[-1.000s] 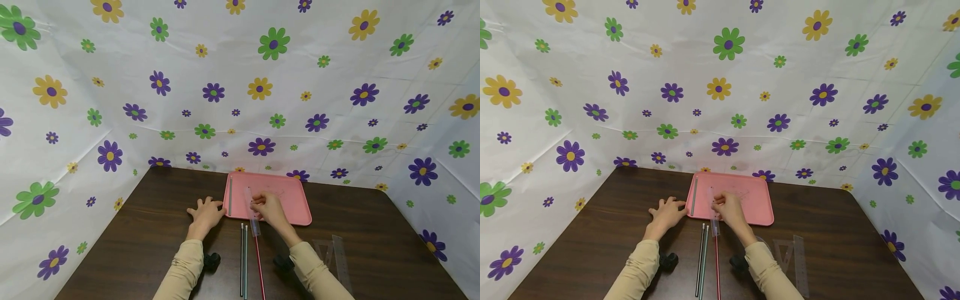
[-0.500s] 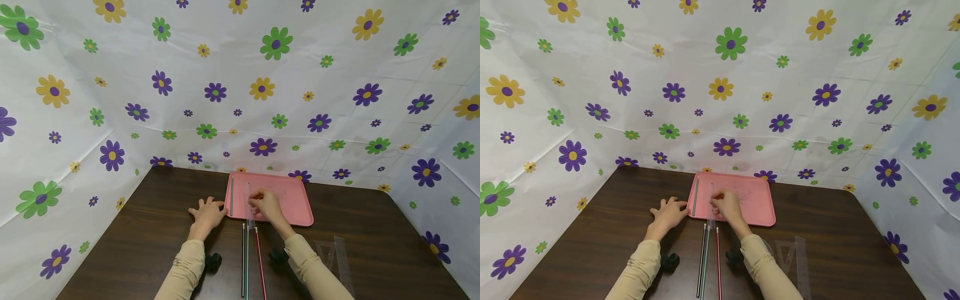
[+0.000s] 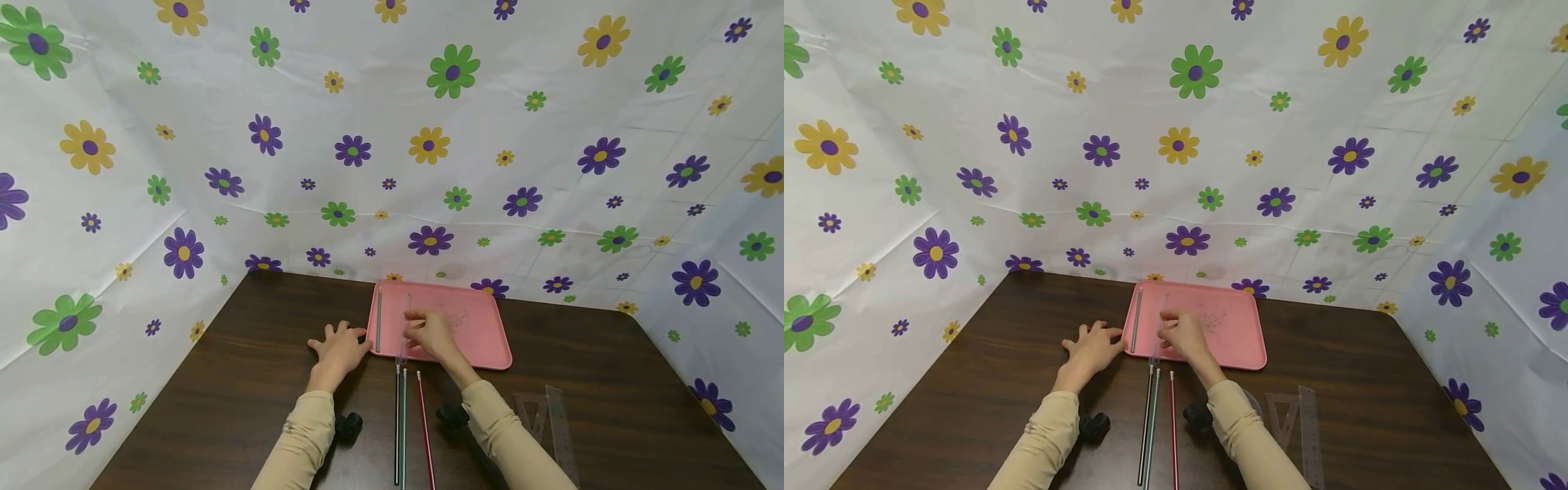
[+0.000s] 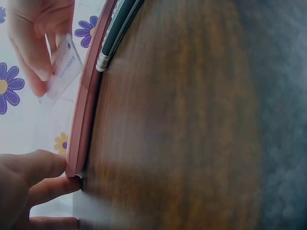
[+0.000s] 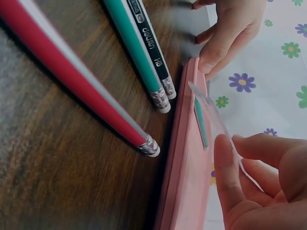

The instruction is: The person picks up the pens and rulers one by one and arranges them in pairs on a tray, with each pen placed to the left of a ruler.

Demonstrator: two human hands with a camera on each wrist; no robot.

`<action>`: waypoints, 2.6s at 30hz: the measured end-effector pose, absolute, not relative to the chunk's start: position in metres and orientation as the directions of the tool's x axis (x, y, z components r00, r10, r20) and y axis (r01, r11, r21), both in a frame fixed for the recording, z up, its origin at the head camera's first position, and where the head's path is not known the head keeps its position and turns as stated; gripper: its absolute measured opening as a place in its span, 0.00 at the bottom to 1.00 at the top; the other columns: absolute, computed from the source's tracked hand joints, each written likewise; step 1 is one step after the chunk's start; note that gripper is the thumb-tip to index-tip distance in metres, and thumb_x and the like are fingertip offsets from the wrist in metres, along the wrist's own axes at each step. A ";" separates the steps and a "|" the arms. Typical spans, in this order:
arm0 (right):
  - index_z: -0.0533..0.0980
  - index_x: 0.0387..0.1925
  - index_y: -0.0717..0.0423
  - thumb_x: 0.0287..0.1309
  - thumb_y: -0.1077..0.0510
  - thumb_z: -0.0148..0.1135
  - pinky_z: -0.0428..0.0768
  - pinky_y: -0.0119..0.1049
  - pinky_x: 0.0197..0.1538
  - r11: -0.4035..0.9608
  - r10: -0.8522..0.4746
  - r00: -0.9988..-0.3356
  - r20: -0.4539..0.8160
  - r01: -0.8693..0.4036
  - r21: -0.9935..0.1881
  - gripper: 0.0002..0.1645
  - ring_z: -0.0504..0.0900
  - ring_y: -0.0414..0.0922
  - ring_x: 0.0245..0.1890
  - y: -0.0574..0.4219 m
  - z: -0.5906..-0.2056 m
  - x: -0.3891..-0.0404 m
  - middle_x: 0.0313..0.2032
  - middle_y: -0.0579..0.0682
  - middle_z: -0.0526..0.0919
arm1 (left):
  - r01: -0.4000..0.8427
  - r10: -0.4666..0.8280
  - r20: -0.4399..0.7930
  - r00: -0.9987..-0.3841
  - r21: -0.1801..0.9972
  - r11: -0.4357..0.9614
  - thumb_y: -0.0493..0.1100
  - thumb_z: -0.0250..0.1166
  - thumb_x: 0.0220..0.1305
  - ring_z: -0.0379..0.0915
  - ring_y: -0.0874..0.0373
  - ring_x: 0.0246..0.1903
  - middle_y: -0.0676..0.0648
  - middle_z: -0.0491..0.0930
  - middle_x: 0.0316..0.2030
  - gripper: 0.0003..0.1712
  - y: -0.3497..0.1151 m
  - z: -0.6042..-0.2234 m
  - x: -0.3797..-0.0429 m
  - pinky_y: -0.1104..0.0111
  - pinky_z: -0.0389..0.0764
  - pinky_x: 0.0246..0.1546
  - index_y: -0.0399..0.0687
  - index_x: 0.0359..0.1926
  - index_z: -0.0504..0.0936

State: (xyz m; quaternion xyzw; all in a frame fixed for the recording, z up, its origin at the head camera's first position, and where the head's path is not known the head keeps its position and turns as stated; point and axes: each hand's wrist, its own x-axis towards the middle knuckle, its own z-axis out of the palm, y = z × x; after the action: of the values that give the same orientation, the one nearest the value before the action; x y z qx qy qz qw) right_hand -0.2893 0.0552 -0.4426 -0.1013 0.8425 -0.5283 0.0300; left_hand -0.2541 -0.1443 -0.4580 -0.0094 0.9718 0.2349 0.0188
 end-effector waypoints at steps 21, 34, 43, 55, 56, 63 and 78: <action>0.64 0.70 0.65 0.58 0.72 0.56 0.71 0.29 0.22 0.483 -0.297 -0.955 0.009 -0.158 -0.861 0.36 0.82 0.44 0.27 0.043 -0.447 -0.300 0.68 0.67 0.68 | -0.042 -0.018 -0.058 -0.998 0.448 0.893 0.58 0.59 0.70 0.55 0.31 0.67 0.36 0.67 0.67 0.25 -0.143 -0.458 -0.254 0.21 0.49 0.57 0.53 0.62 0.80; 0.66 0.68 0.68 0.55 0.73 0.58 0.71 0.26 0.22 0.545 -0.296 -0.955 0.011 -0.179 -0.819 0.37 0.70 0.38 0.17 0.034 -0.457 -0.308 0.68 0.66 0.69 | -0.041 -0.016 -0.059 -0.998 0.442 0.896 0.58 0.58 0.70 0.55 0.30 0.66 0.36 0.66 0.68 0.25 -0.141 -0.460 -0.254 0.20 0.49 0.57 0.53 0.62 0.80; 0.67 0.66 0.72 0.50 0.73 0.61 0.80 0.42 0.48 0.613 -0.286 -0.958 0.032 -0.209 -0.762 0.38 0.77 0.57 0.49 0.031 -0.462 -0.313 0.66 0.66 0.71 | -0.030 -0.011 -0.045 -0.999 0.446 0.895 0.57 0.59 0.70 0.55 0.30 0.66 0.36 0.66 0.68 0.25 -0.144 -0.461 -0.255 0.20 0.49 0.56 0.52 0.62 0.80; 0.68 0.61 0.80 0.47 0.76 0.56 0.68 0.53 0.69 0.671 -0.337 -0.935 0.113 -0.323 -0.667 0.35 0.72 0.63 0.65 0.026 -0.465 -0.314 0.62 0.75 0.72 | -0.022 -0.006 -0.038 -0.999 0.461 0.887 0.57 0.59 0.70 0.55 0.30 0.65 0.35 0.67 0.67 0.25 -0.144 -0.457 -0.254 0.20 0.48 0.55 0.52 0.61 0.81; 0.68 0.61 0.80 0.47 0.76 0.57 0.68 0.53 0.69 0.679 -0.340 -0.933 0.118 -0.330 -0.656 0.34 0.71 0.64 0.65 0.025 -0.466 -0.314 0.61 0.75 0.72 | -0.021 -0.004 -0.037 -0.999 0.461 0.887 0.57 0.59 0.70 0.55 0.30 0.65 0.35 0.67 0.67 0.25 -0.144 -0.457 -0.254 0.20 0.48 0.55 0.52 0.62 0.81; 0.76 0.52 0.79 0.49 0.75 0.56 0.70 0.53 0.68 0.720 -0.355 -0.919 0.168 -0.384 -0.577 0.25 0.73 0.64 0.63 0.022 -0.469 -0.311 0.58 0.74 0.74 | -0.028 -0.010 -0.041 -0.999 0.456 0.889 0.57 0.59 0.69 0.55 0.31 0.65 0.35 0.67 0.67 0.25 -0.143 -0.457 -0.254 0.20 0.48 0.56 0.52 0.61 0.81; 0.69 0.63 0.76 0.58 0.66 0.61 0.71 0.54 0.67 0.718 -0.395 -0.913 0.097 -0.373 -0.587 0.32 0.73 0.62 0.62 0.027 -0.461 -0.307 0.62 0.72 0.71 | -0.034 -0.018 -0.040 -0.999 0.449 0.893 0.57 0.60 0.69 0.56 0.31 0.65 0.35 0.68 0.66 0.24 -0.142 -0.456 -0.254 0.20 0.48 0.56 0.52 0.61 0.81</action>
State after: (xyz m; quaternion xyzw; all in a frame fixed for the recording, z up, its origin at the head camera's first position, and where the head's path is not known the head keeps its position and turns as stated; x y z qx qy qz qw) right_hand -0.3065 0.0275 -0.4615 -0.2072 0.9267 -0.3129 0.0177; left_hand -0.2542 -0.1421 -0.4560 -0.0133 0.9727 0.2310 0.0175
